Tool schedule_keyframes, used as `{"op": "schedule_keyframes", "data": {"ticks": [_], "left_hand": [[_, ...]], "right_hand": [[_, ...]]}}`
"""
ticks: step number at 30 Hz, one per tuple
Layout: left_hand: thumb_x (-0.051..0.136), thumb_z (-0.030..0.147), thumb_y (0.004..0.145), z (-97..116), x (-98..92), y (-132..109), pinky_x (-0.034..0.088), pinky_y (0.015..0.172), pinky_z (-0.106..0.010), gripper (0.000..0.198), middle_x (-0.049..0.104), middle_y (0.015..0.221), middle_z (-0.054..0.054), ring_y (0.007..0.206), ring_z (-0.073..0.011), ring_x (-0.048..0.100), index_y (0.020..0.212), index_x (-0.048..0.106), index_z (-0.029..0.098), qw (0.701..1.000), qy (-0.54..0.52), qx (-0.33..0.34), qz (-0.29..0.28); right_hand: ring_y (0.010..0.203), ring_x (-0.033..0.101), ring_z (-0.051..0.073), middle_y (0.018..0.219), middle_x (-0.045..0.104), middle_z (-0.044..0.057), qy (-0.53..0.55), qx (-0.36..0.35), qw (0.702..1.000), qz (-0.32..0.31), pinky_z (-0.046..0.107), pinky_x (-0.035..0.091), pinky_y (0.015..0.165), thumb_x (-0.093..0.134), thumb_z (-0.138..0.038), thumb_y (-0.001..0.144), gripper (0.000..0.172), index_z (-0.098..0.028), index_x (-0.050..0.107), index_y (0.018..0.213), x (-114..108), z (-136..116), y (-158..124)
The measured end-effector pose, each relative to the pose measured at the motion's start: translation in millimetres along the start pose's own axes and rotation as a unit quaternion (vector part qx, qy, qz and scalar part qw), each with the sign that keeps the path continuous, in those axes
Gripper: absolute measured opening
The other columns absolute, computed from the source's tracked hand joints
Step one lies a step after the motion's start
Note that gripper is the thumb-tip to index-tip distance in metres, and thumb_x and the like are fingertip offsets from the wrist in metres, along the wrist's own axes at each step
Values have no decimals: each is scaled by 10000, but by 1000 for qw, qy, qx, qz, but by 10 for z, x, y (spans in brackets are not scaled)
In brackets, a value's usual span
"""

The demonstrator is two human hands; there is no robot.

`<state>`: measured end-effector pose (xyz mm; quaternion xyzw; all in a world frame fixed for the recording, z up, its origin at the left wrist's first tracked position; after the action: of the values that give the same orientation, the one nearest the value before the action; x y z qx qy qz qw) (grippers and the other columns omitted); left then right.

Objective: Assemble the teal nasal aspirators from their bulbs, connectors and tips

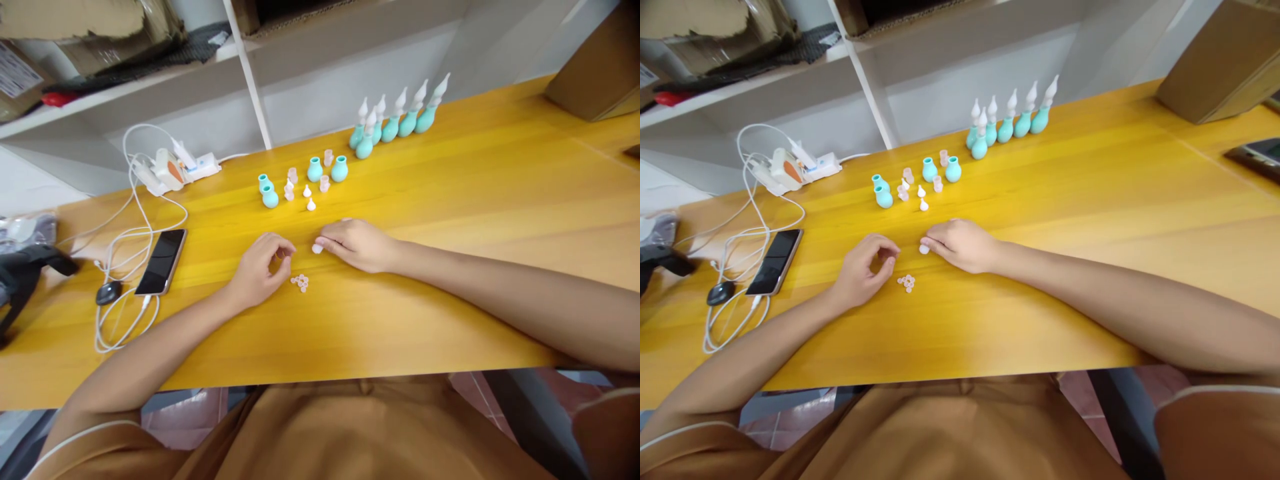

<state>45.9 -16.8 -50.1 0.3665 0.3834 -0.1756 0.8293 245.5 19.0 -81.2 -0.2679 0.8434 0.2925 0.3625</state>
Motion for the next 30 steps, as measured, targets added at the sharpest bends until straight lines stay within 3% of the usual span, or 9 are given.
{"op": "schedule_keyframes", "data": {"ticks": [6,13,16,18,21,24,27,30], "left_hand": [[551,148,1003,-23,77,13,529,849,-364,108,676,937,-38,904,-207,627,1043,632,207,998,18,-8,-59],[548,146,1005,-35,90,22,518,946,-414,113,699,1018,-53,1004,-237,620,1068,619,208,997,32,-8,-70],[545,153,1015,-33,94,18,514,950,-417,106,694,1020,-55,1008,-239,614,1073,615,206,997,35,-5,-76],[545,157,1019,-30,97,16,513,952,-419,99,694,1024,-57,1007,-240,609,1075,612,204,996,36,-4,-79],[548,159,1017,-29,106,15,513,949,-418,95,696,1032,-61,1011,-243,604,1078,609,201,995,38,-7,-87],[548,164,1019,-29,113,16,515,951,-420,97,698,1038,-63,1017,-246,605,1083,608,203,995,39,-7,-90],[543,163,1017,-34,113,19,516,960,-426,104,701,1042,-66,1024,-250,610,1083,610,207,995,41,-8,-89],[546,170,1012,-30,111,25,519,959,-428,101,699,1041,-68,1019,-251,611,1080,611,207,995,29,-3,-94]], "right_hand": [[753,588,194,929,751,91,-125,-2,991,-36,328,339,745,343,-437,1171,507,-178,729,970,-10,79,13],[674,531,184,867,726,95,-189,106,976,-10,332,214,636,498,-406,1084,354,-174,676,886,-55,87,8],[694,536,193,836,693,79,-141,118,981,59,320,308,649,540,-350,1034,236,-183,646,905,-152,195,28],[822,606,230,979,706,112,-112,87,981,135,339,440,733,513,-269,1008,174,-184,665,1015,-273,286,47],[1218,636,319,1378,630,183,-125,47,972,194,449,552,974,470,-191,971,386,-184,667,1303,-426,453,73],[1499,502,351,1638,480,157,-143,40,975,167,535,518,1156,476,-154,937,611,-213,590,1534,-465,614,115],[1552,465,372,1739,397,113,-146,50,979,131,593,509,1183,505,-150,919,722,-249,528,1634,-431,717,149],[1522,505,400,1773,355,111,-157,79,978,112,622,534,1146,507,-161,932,722,-243,522,1649,-384,782,177]]}}
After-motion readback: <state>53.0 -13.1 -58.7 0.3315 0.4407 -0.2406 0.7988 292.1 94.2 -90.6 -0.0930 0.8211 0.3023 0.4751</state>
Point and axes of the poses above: each hand's wrist, its own y-axis towards the middle knuckle, its own x-axis out of the palm, z = x × y, the point moved 6 cm from there along y, towards the middle knuckle
